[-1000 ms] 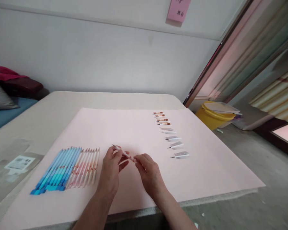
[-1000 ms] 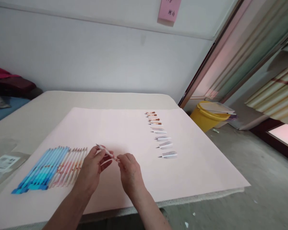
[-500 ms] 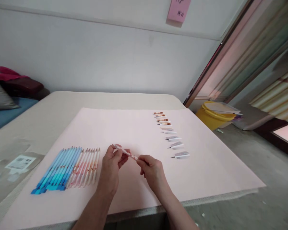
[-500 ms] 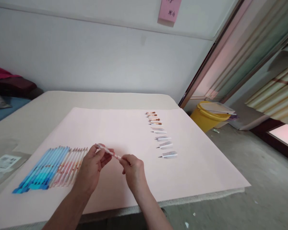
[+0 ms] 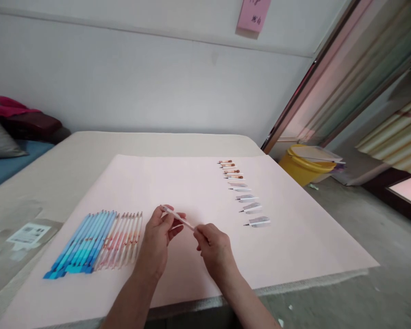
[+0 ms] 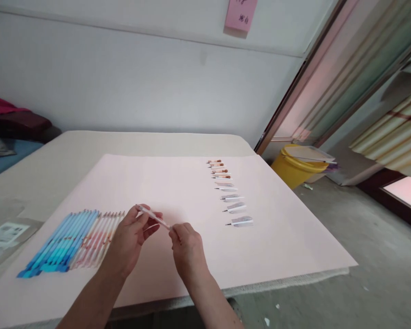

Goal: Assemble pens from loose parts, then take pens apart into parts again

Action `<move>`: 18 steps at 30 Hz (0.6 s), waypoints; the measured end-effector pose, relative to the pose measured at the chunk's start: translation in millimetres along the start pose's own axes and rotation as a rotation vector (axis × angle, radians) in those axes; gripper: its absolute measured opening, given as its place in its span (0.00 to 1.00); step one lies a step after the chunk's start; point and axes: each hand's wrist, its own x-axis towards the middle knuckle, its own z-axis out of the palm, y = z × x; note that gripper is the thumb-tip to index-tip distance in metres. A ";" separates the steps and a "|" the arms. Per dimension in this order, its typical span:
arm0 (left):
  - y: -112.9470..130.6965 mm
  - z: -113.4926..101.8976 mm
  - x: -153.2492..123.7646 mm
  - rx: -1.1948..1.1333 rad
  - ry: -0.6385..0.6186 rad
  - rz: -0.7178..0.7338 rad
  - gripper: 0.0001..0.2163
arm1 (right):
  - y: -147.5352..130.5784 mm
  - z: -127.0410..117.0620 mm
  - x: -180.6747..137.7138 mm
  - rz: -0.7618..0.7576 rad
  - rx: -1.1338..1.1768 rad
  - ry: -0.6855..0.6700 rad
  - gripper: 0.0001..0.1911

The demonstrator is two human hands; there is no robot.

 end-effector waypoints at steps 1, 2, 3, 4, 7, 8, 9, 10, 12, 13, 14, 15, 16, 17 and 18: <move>0.4 0.3 -0.2 0.001 0.004 -0.002 0.11 | -0.6 -0.3 0.3 -0.004 -0.011 -0.008 0.09; 0.4 0.6 -0.1 0.003 0.018 0.005 0.11 | -1.4 -0.4 0.5 -0.015 -0.025 -0.012 0.09; 0.2 0.6 0.4 0.011 0.043 0.019 0.10 | -2.5 -0.5 0.5 -0.029 -0.038 -0.013 0.09; -0.2 0.3 1.1 0.021 0.077 0.042 0.10 | -3.7 -0.5 0.3 -0.041 -0.045 -0.016 0.09; -1.3 -2.6 4.6 0.056 0.181 0.118 0.09 | -7.2 -0.2 -1.2 -0.039 -0.014 -0.058 0.09; -1.4 -3.9 5.7 0.050 0.200 0.129 0.10 | -7.9 -0.1 -1.7 -0.023 0.010 -0.077 0.09; -1.2 -5.2 6.7 0.033 0.203 0.133 0.11 | -8.3 0.1 -1.9 -0.005 0.035 -0.095 0.10; -0.9 -6.3 7.3 0.008 0.194 0.132 0.13 | -8.3 0.2 -2.1 0.014 0.057 -0.107 0.10; -0.6 -7.5 7.8 -0.048 0.159 0.110 0.16 | -7.8 0.4 -1.8 0.042 0.082 -0.110 0.10; -0.7 -7.6 7.7 -0.068 0.142 0.096 0.15 | -7.5 0.6 -1.6 0.048 0.086 -0.109 0.10; -1.1 -7.6 7.6 -0.078 0.138 0.084 0.13 | -7.3 0.9 -1.4 0.048 0.085 -0.108 0.10; -1.7 -7.4 7.6 -0.075 0.147 0.078 0.11 | -7.4 1.1 -1.3 0.045 0.082 -0.107 0.09; -2.4 -7.3 7.7 -0.065 0.162 0.079 0.09 | -7.6 1.4 -1.3 0.042 0.079 -0.107 0.09; -3.1 -7.4 8.1 -0.052 0.181 0.087 0.08 | -7.9 1.6 -1.4 0.039 0.080 -0.110 0.09; -3.7 -7.7 8.7 -0.042 0.201 0.096 0.08 | -8.3 1.7 -1.6 0.039 0.086 -0.115 0.09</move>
